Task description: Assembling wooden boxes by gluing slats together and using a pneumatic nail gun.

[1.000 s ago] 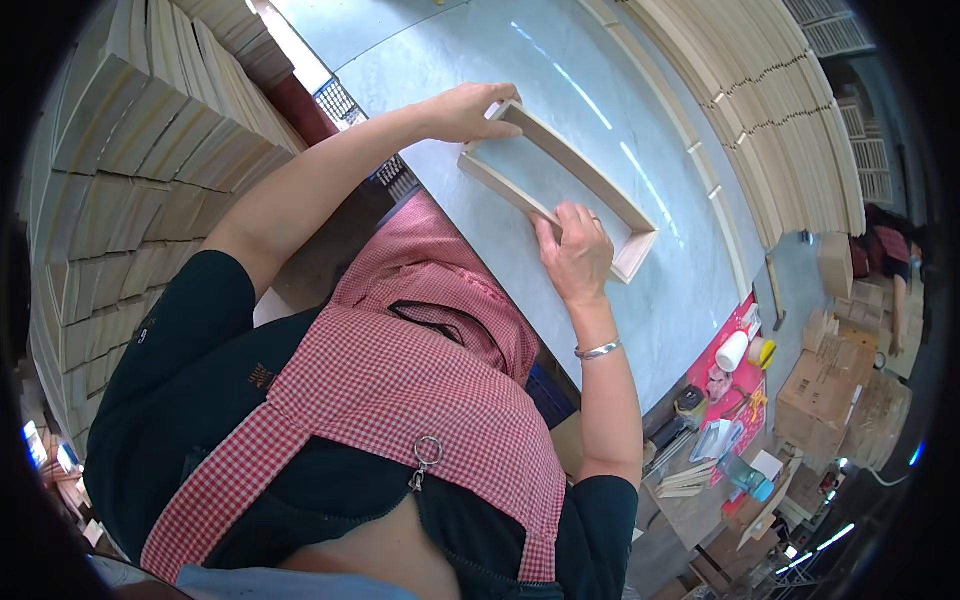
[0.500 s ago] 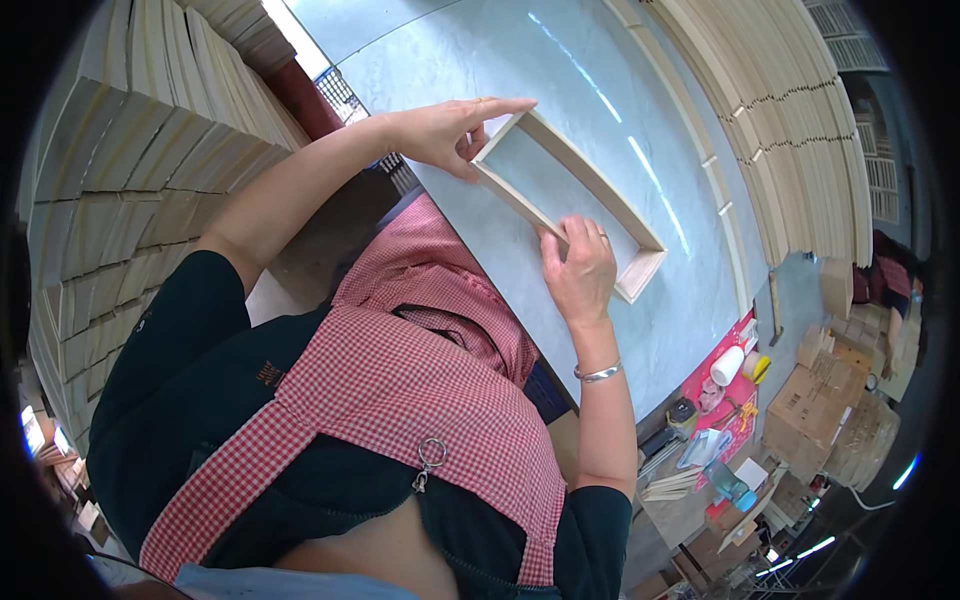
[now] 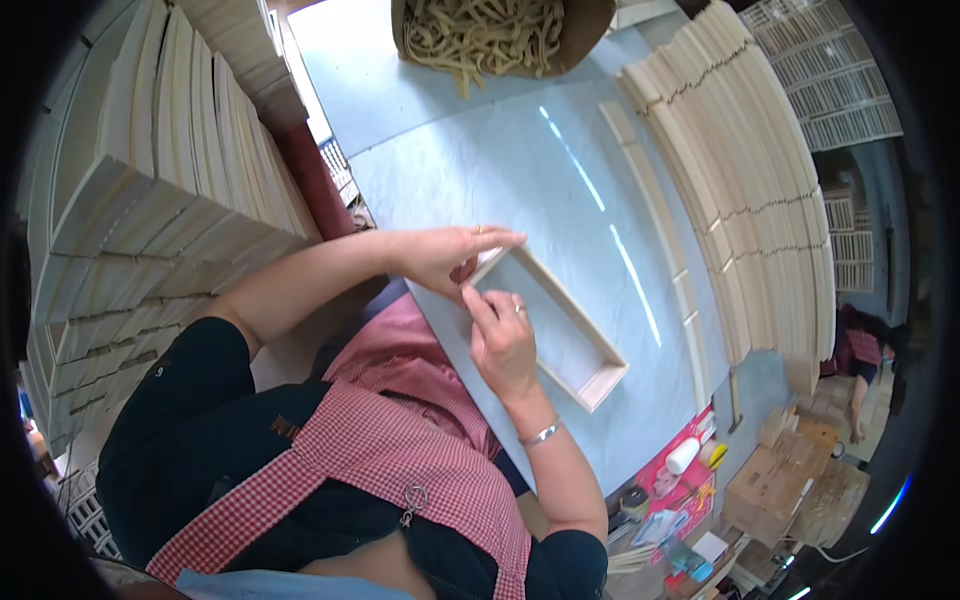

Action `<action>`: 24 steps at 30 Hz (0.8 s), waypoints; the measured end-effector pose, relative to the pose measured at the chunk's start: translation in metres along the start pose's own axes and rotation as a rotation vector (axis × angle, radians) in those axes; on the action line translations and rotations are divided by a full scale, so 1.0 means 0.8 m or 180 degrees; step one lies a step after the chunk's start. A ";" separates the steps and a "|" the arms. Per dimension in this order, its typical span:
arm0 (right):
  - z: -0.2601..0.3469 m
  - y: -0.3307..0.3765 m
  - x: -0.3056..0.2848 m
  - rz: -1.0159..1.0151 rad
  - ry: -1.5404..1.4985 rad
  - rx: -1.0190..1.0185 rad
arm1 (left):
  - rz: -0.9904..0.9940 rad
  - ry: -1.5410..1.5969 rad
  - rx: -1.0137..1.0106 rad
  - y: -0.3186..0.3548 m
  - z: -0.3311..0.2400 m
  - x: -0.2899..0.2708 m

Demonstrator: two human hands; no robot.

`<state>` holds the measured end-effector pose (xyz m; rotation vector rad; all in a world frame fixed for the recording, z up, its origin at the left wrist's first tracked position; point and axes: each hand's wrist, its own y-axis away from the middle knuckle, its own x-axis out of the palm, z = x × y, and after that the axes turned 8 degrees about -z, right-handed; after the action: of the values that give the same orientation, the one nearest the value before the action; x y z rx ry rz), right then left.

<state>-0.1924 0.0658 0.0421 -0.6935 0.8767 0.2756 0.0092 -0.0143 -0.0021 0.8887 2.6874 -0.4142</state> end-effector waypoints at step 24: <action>-0.125 -0.390 0.071 -0.0991 -0.0688 0.0792 | -0.0257 0.0132 0.0134 0.005 0.009 0.005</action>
<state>-0.0653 -0.2370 0.0915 -0.5465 0.5741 -0.0379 0.0095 -0.0113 -0.0106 0.8108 2.7691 -0.4767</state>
